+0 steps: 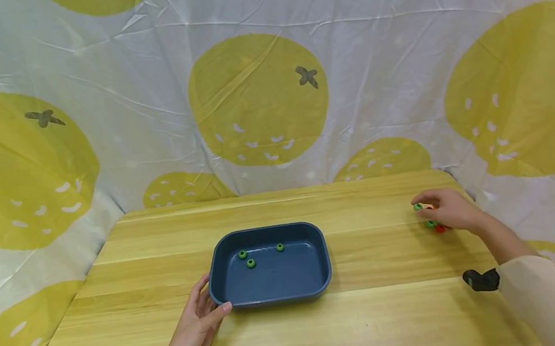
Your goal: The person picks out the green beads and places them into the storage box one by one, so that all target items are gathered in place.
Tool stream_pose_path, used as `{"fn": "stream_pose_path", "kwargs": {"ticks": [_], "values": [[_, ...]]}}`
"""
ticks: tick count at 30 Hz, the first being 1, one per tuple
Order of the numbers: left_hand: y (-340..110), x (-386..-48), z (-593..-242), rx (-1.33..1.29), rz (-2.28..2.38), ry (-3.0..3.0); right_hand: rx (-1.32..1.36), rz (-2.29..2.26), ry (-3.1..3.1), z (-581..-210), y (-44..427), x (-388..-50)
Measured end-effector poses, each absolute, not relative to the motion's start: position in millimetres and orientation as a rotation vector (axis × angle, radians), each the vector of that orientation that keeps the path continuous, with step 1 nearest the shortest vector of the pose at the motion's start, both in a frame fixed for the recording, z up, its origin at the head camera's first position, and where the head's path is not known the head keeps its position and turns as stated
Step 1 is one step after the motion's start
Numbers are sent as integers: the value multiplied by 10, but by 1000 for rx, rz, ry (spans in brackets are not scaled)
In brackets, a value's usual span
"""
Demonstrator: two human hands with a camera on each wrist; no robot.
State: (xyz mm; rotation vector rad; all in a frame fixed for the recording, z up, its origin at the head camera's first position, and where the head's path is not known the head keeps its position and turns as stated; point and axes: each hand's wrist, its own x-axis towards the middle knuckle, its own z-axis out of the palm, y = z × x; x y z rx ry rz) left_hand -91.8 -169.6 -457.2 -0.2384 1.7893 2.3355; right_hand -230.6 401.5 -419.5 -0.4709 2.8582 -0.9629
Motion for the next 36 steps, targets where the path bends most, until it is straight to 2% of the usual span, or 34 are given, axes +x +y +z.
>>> {"fn": "stream_pose_path", "kwargs": {"ticks": [36], "values": [[-1695, -922, -4588, -226, 2348, 1783, -730, -985, 2780, -4149, 3331, -2578]]}}
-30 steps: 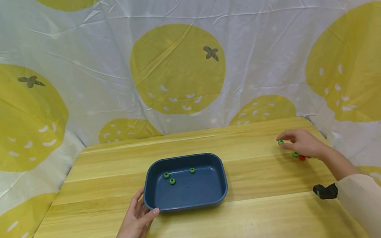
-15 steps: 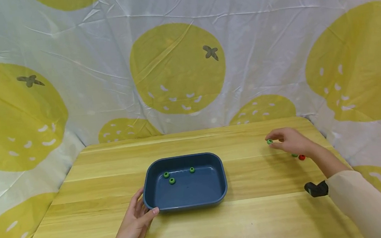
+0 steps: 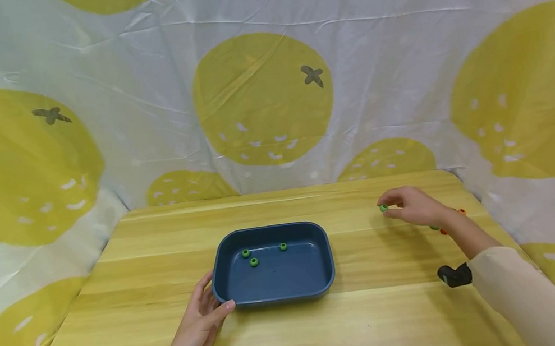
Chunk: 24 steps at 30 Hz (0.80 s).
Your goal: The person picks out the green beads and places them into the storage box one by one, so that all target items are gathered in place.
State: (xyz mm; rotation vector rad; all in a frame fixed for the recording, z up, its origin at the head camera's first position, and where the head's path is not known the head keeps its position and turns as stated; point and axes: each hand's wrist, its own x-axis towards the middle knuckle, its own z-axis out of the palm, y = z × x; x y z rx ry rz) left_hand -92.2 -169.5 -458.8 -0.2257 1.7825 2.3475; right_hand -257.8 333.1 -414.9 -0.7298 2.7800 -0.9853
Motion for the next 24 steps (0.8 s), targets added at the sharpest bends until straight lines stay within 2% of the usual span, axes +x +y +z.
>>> {"fn": "stream_pose_path", "kwargs": {"ticks": [24], "values": [[-1685, -921, -4570, -235, 2347, 1779, -857, -969, 2653, -4032, 2672, -2717]]}}
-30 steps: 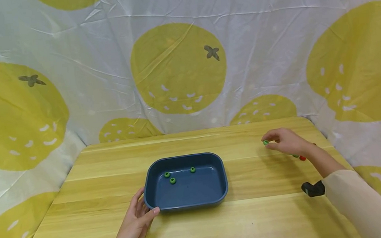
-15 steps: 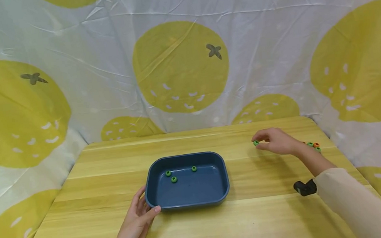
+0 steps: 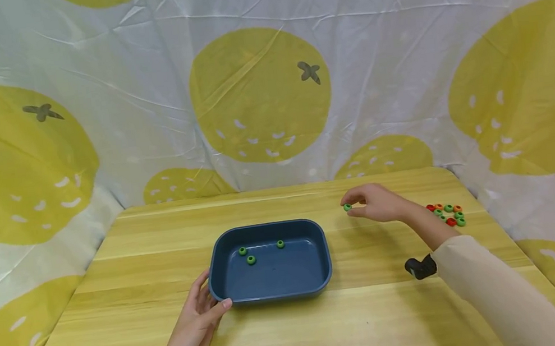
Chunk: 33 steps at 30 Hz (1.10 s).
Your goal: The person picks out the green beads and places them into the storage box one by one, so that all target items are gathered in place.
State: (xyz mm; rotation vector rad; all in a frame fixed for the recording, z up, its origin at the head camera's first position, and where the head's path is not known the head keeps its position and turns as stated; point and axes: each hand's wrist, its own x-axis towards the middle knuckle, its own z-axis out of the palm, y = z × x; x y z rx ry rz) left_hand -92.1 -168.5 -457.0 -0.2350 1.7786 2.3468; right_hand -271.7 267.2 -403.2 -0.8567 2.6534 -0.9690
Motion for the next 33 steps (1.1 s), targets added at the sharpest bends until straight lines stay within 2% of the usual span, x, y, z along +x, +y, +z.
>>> {"fn": "stream_pose_path", "kwargs": {"ticks": [15, 33], "values": [[-1694, -921, -4570, -243, 2329, 1792, -1016, -900, 2612, -3830, 2205, -2830], [-1680, -921, -4561, -230, 2336, 1778, -1173, -972, 2413, -3802, 1665, -2889]]}}
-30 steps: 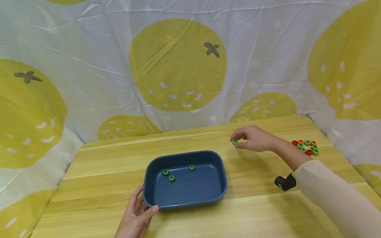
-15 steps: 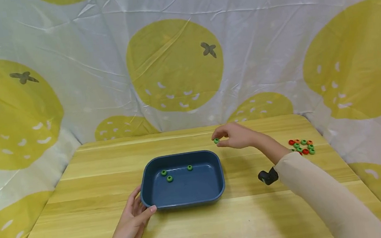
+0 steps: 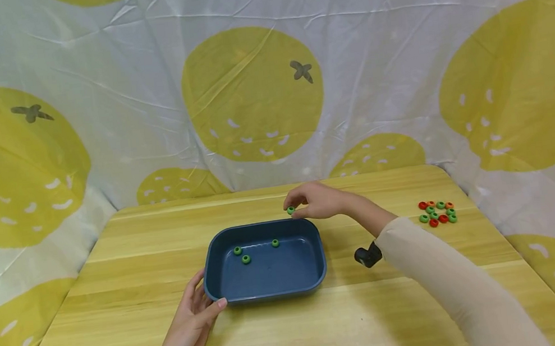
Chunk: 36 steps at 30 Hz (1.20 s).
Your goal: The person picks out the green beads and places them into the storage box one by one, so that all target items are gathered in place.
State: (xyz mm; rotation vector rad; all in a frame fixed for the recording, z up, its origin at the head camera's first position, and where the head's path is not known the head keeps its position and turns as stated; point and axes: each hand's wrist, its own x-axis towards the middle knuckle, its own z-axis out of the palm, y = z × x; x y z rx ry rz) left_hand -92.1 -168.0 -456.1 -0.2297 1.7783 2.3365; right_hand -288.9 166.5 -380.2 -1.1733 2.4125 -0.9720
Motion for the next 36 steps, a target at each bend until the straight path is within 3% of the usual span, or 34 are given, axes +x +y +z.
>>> {"fn": "stream_pose_path", "kwargs": {"ticks": [36], "values": [[-1696, -922, -4605, -217, 2310, 1807, -1169, -1207, 1936, -3850, 603, -2902]]}}
